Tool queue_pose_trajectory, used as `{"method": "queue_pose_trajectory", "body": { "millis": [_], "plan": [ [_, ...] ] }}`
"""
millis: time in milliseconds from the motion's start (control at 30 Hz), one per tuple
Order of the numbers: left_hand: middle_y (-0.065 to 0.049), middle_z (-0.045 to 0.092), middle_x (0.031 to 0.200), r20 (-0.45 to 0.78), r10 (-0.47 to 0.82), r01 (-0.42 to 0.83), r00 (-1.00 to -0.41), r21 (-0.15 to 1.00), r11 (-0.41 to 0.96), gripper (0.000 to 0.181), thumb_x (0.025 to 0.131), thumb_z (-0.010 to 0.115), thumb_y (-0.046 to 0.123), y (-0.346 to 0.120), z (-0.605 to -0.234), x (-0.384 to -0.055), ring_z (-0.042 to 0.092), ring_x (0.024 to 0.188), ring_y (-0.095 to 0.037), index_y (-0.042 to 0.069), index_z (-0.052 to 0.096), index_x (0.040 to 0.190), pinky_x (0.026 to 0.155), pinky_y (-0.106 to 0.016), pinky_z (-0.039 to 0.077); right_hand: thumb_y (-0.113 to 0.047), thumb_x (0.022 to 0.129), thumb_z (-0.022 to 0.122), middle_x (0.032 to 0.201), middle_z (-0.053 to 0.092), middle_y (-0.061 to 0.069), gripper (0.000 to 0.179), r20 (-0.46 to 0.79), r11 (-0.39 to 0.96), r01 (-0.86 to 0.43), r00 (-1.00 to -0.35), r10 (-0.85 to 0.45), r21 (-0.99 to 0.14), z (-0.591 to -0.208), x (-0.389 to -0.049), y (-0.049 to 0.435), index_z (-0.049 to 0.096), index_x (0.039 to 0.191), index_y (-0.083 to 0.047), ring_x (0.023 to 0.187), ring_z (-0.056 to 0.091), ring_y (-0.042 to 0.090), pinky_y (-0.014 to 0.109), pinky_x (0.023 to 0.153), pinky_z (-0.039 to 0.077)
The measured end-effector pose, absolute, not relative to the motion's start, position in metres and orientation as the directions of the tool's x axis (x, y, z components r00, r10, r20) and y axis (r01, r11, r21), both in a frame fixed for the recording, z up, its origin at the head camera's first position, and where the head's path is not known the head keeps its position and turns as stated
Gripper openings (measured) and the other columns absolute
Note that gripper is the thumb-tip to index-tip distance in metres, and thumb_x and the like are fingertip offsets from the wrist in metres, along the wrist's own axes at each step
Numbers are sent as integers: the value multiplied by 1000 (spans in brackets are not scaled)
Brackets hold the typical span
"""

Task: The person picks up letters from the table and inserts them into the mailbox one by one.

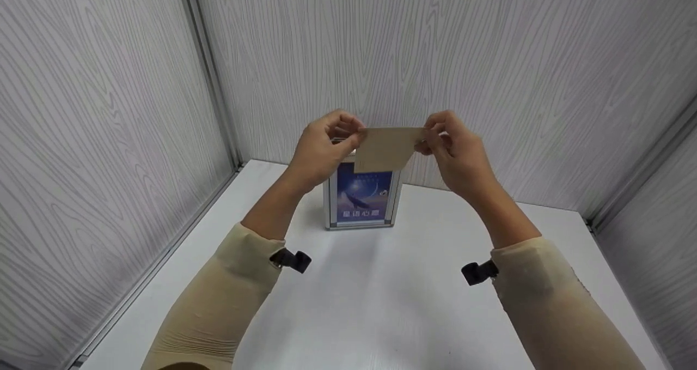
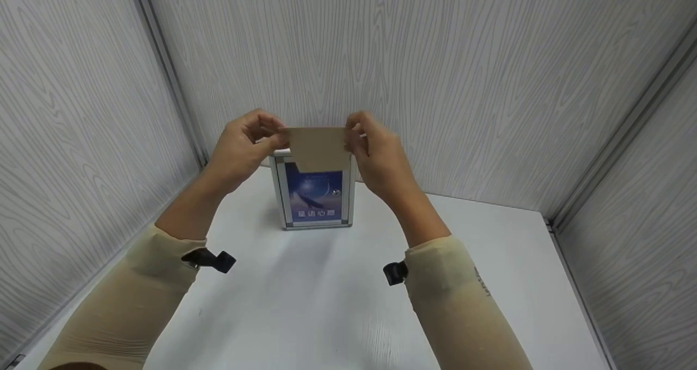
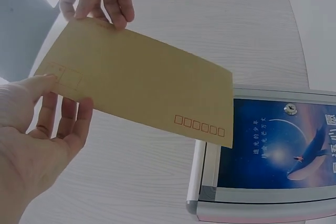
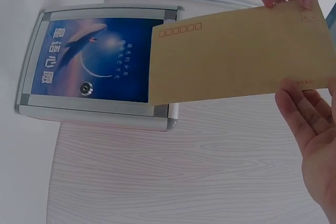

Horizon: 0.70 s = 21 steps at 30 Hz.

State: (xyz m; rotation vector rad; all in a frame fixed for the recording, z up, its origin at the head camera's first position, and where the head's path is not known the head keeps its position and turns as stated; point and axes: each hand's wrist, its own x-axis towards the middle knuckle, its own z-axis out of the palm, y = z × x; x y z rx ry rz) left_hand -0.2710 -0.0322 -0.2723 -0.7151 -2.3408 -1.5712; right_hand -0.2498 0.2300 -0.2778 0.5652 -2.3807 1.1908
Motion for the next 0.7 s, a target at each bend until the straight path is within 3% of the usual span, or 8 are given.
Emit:
{"method": "queue_pose_trajectory", "body": {
  "millis": [267, 433, 700],
  "plan": [
    [5, 67, 111, 516, 252, 569, -818, 788, 234, 15, 95, 70, 32, -33, -260, -273, 64, 109, -8, 22, 67, 107, 100, -28, 53, -32, 108, 42, 119, 66, 7, 23, 626, 532, -627, -750, -213, -570, -267, -256, 226, 49, 115, -11, 110, 70, 17, 35, 99, 56],
    [4, 66, 111, 527, 265, 586, -807, 772, 246, 14, 96, 69, 29, -34, -264, -280, 63, 109, -9, 20, 67, 107, 103, -27, 51, -30, 108, 41, 122, 66, 5, 21, 638, 539, -633, -740, -213, -555, -274, -262, 225, 49, 115, -12, 116, 68, 14, 35, 103, 54],
    [5, 65, 112, 472, 259, 534, -843, 795, 289, 14, 96, 69, 31, -38, -280, -289, 61, 111, -8, 22, 66, 106, 104, -28, 50, -29, 108, 42, 122, 64, 0, 18, 593, 556, -609, -769, -238, -566, -290, -270, 225, 51, 118, -18, 118, 65, 15, 35, 104, 53]
  ]
}}
